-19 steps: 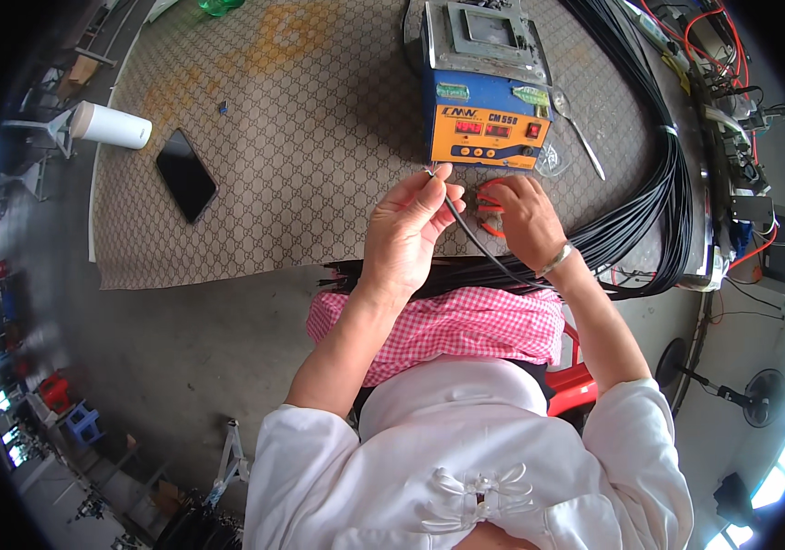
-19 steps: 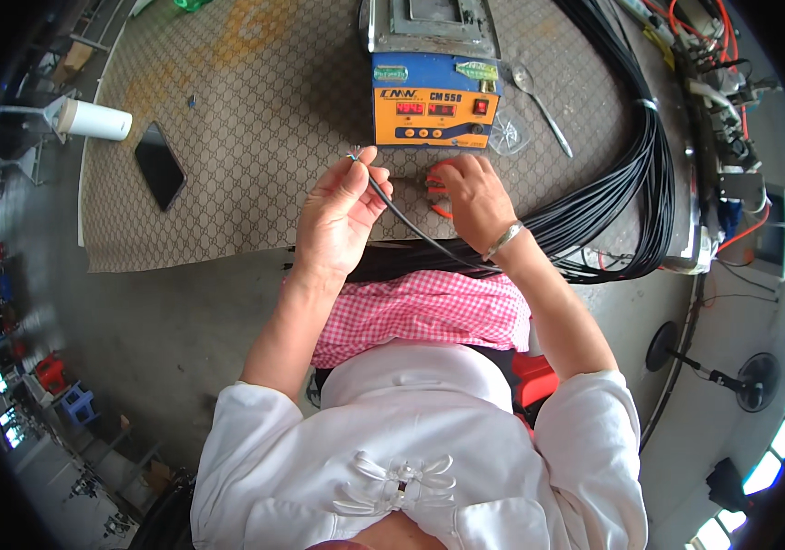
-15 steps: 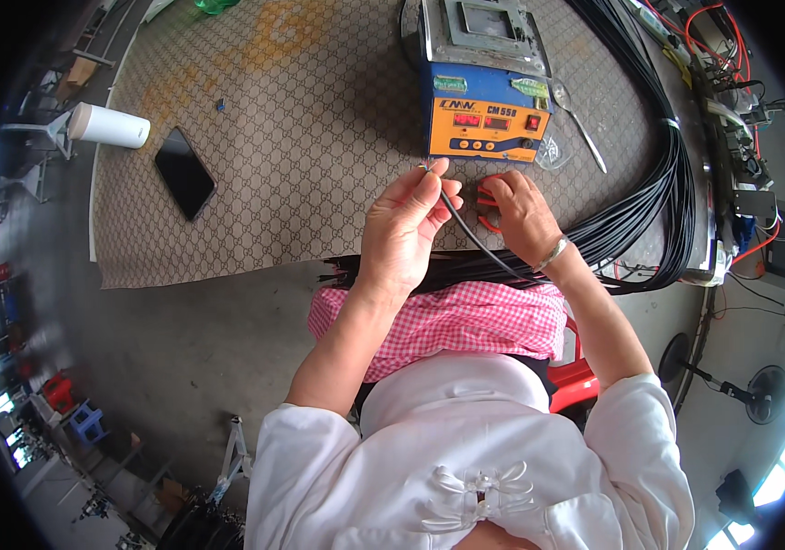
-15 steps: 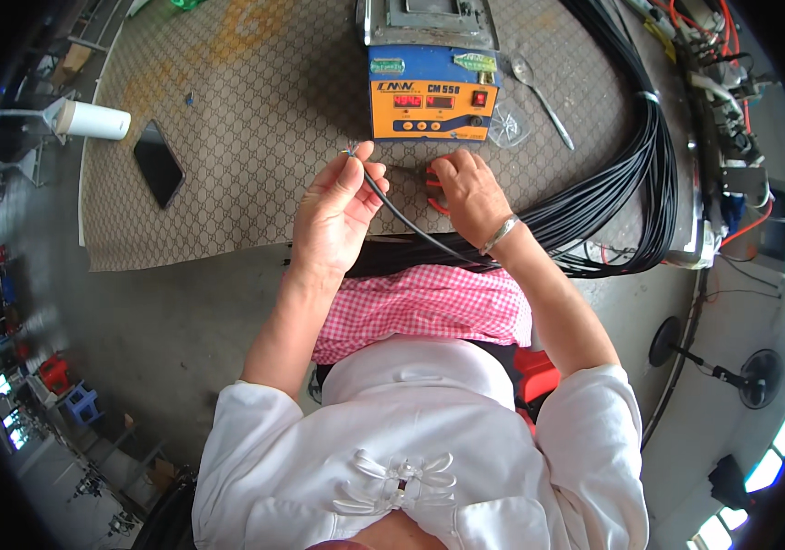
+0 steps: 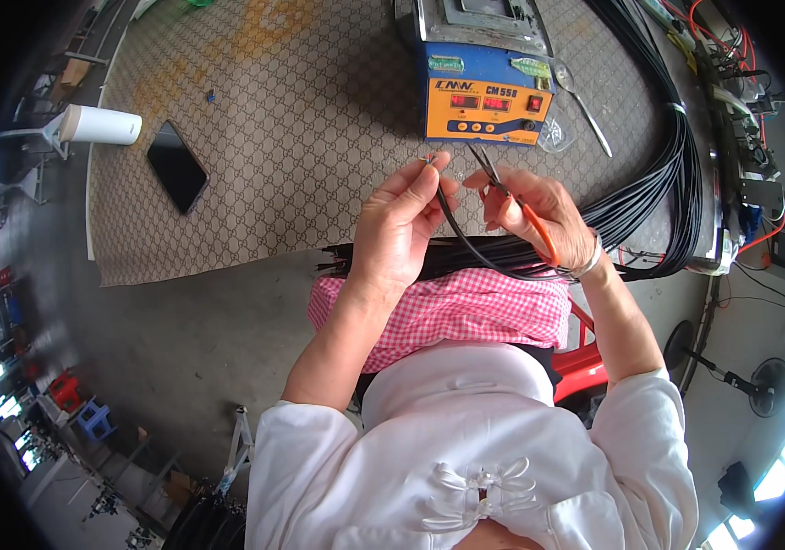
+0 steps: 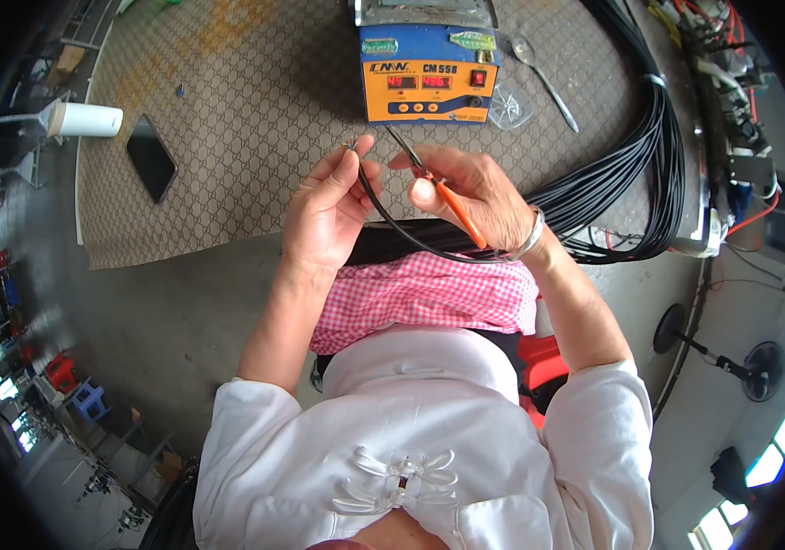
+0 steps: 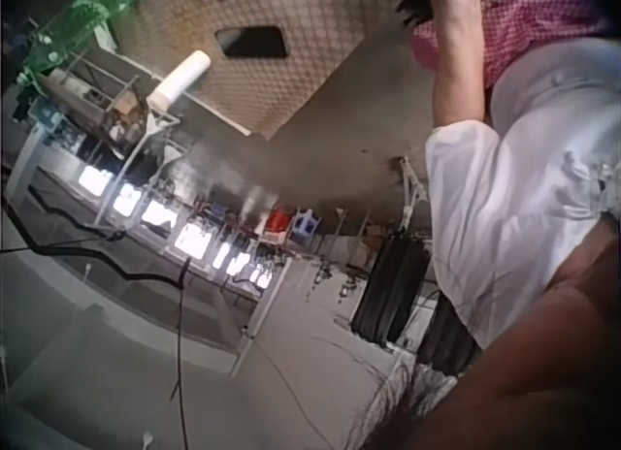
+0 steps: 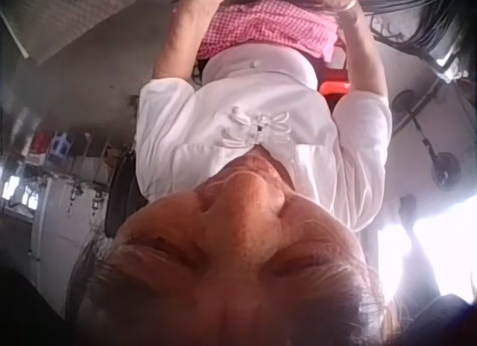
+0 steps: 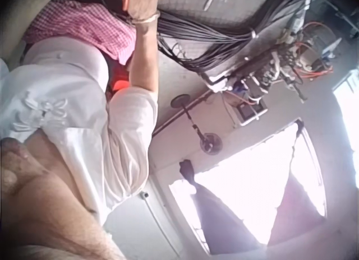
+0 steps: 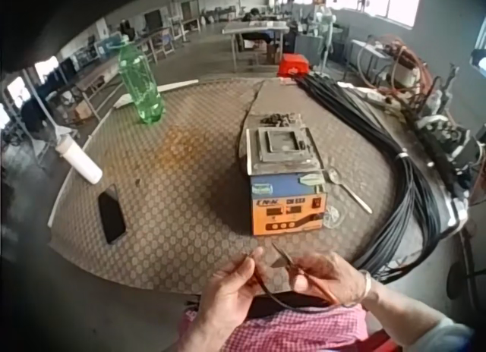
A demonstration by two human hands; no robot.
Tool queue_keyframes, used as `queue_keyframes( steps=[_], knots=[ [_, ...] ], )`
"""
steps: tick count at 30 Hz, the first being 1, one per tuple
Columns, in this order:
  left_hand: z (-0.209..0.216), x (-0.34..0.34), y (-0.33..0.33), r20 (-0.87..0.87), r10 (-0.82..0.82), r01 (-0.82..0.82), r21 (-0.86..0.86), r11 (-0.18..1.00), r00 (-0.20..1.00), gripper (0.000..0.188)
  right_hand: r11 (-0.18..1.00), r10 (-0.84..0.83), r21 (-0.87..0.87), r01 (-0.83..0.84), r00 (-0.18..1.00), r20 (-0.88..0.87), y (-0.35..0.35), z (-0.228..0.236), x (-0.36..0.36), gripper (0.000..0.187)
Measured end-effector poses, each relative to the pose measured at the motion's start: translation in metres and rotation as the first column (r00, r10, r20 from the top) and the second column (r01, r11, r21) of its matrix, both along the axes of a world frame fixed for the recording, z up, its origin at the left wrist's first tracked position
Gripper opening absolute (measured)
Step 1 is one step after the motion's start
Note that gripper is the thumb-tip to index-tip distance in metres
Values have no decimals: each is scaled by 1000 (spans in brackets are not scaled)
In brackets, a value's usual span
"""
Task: Assembling and testing electronic cables at a workstation.
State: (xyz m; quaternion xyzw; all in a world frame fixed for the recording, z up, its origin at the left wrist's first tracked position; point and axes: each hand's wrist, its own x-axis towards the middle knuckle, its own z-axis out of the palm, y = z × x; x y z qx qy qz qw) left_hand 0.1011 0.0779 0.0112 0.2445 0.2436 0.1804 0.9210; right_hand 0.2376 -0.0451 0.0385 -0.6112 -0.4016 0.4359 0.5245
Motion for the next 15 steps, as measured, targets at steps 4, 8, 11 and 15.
queue_keyframes(
  steps=[4, 8, 11, 15],
  knots=[
    [5, -1, -1, -9, -4, 5, 20, 1000, 1000, 26, 988, 36, -151, -18, 992, 122, 6, 14, 0, 40],
    [5, -1, -1, -25, -31, 32, 27, 999, 999, 25, 987, 37, -158, -17, 991, 125, 6, 11, -1, 36],
    [4, -1, -1, -18, -49, 50, 37, 998, 999, 25, 988, 42, -151, -25, 993, 110, 8, 10, -2, 33],
    [2, 0, -2, -17, -61, 61, 34, 998, 998, 25, 992, 61, -115, -42, 984, 167, 9, 3, 0, 31]
  ],
)
